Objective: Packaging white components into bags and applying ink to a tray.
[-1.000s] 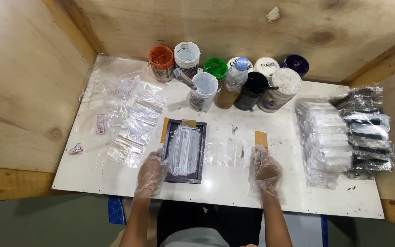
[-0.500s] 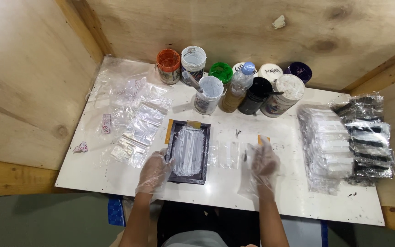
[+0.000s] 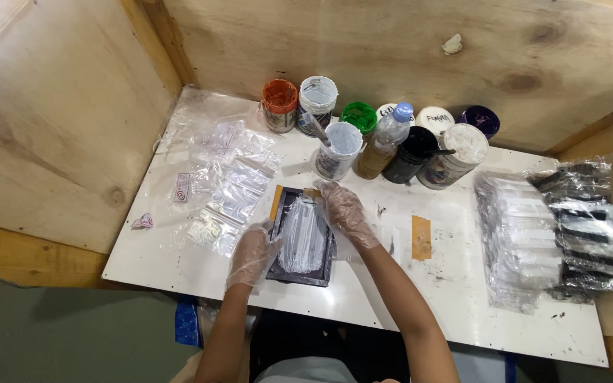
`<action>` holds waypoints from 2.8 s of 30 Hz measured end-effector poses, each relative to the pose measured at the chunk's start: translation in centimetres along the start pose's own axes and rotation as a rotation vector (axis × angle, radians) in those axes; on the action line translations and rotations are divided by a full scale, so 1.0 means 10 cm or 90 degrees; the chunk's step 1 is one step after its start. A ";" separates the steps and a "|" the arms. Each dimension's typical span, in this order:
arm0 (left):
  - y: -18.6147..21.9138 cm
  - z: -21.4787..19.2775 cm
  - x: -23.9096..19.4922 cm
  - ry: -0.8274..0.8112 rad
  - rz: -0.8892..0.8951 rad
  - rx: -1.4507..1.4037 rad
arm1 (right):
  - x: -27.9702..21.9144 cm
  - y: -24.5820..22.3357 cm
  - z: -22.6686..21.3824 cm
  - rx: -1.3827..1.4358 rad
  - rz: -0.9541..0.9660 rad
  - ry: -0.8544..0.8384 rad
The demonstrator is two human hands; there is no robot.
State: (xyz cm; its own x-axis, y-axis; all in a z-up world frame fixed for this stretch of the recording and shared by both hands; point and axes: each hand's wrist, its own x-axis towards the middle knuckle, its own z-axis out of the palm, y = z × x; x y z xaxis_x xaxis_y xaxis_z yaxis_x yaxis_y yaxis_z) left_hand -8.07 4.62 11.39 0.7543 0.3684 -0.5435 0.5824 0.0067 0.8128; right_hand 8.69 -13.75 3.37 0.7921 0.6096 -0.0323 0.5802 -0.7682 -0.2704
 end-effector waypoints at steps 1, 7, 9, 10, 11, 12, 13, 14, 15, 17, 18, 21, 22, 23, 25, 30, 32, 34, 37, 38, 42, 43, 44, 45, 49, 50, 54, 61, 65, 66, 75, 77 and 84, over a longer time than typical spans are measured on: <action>-0.24 0.04 0.20 -0.011 0.059 0.154 | 0.05 0.07 0.17 -0.036 -0.019 0.059; -0.33 0.06 0.35 -0.052 0.100 0.356 | 0.02 0.14 0.42 -0.123 -0.055 0.114; -0.07 0.03 0.14 -0.085 0.031 0.235 | -0.01 0.13 0.43 -0.144 -0.060 0.113; 0.01 0.04 0.10 -0.059 0.036 0.230 | -0.03 0.12 0.43 -0.166 -0.067 0.113; 0.08 0.05 0.06 -0.033 0.039 0.224 | -0.05 0.11 0.42 -0.187 -0.074 0.111; -0.17 0.09 0.29 -0.033 0.039 0.224 | -0.08 0.10 0.42 -0.187 -0.074 0.111; -0.42 0.12 0.53 0.000 0.101 0.306 | -0.10 0.09 0.42 -0.209 -0.081 0.110; -0.67 0.16 0.78 0.034 0.164 0.387 | -0.12 0.09 0.41 -0.231 -0.088 0.110; -0.62 0.16 0.72 0.034 0.164 0.387 | -0.14 0.09 0.43 -0.232 -0.088 0.110; -0.51 0.15 0.61 -0.046 -0.061 -0.236 | -0.19 0.09 0.46 -0.275 -0.101 0.110; -0.66 0.16 0.74 -0.047 -0.061 -0.236 | -0.20 0.18 0.62 -0.275 -0.100 0.110; -0.97 0.18 1.00 0.037 0.174 0.354 | -0.27 0.22 0.75 -0.207 -0.230 0.302; -0.97 0.17 0.99 0.037 0.193 0.367 | -0.35 0.07 0.57 -0.112 -0.161 0.213; -0.98 0.17 0.97 0.037 0.211 0.381 | -0.42 -0.08 0.40 -0.017 -0.091 0.124; -0.89 0.17 0.87 0.042 0.224 0.394 | -0.55 -0.42 -0.04 0.124 0.015 -0.010; -0.68 0.10 0.71 0.037 0.239 0.412 | -0.89 -0.91 -0.51 0.317 0.178 -0.159; -0.57 0.09 0.60 0.038 0.239 0.430 | -0.94 -0.86 -0.22 0.205 0.127 -0.191; -0.61 0.08 0.62 0.030 0.230 0.397 | -0.98 -0.95 -0.27 0.256 0.146 -0.194; -0.62 0.08 0.61 0.025 0.218 0.365 | -1.00 -0.85 -0.07 0.291 0.170 -0.192; -0.62 0.08 0.60 0.026 0.214 0.364 | -1.00 -0.77 0.05 0.274 0.175 -0.187; -0.67 0.10 0.66 0.017 0.210 0.321 | -1.09 -0.85 -0.32 0.351 0.091 -0.136; -0.55 0.08 0.55 0.018 0.202 0.324 | -1.02 -0.75 -0.31 0.290 0.054 -0.080; -0.42 0.07 0.44 0.018 0.195 0.326 | -0.95 -0.65 -0.31 0.230 0.017 -0.024; -0.44 0.07 0.46 0.019 0.194 0.325 | -0.83 -0.51 -0.27 0.230 0.016 -0.024; -0.56 0.09 0.63 0.021 0.186 0.321 | -0.29 -0.04 -0.08 0.148 -0.042 0.138; -0.62 0.10 0.68 0.025 0.174 0.324 | -0.15 0.05 -0.02 0.250 0.011 0.136; -0.59 0.10 0.64 0.014 0.146 0.295 | 0.07 -0.08 -0.14 0.057 0.053 0.049; -0.62 0.08 0.66 0.016 0.156 0.281 | 0.21 0.16 0.29 0.018 0.047 0.063; -0.22 0.14 0.24 0.039 0.129 0.182 | 0.02 -0.05 0.04 -0.019 0.054 0.311; -0.24 0.12 0.29 0.038 0.130 0.181 | -0.01 0.06 0.14 -0.021 0.054 0.311; -0.43 -0.03 0.58 0.024 0.172 0.264 | -1.10 0.52 -0.42 0.303 0.192 0.428; -0.38 -0.10 0.60 0.000 0.191 0.264 | -1.31 0.49 -0.68 0.023 0.256 0.419; -0.34 -0.17 0.59 0.012 0.251 0.300 | -1.70 0.67 -0.03 0.188 0.420 0.407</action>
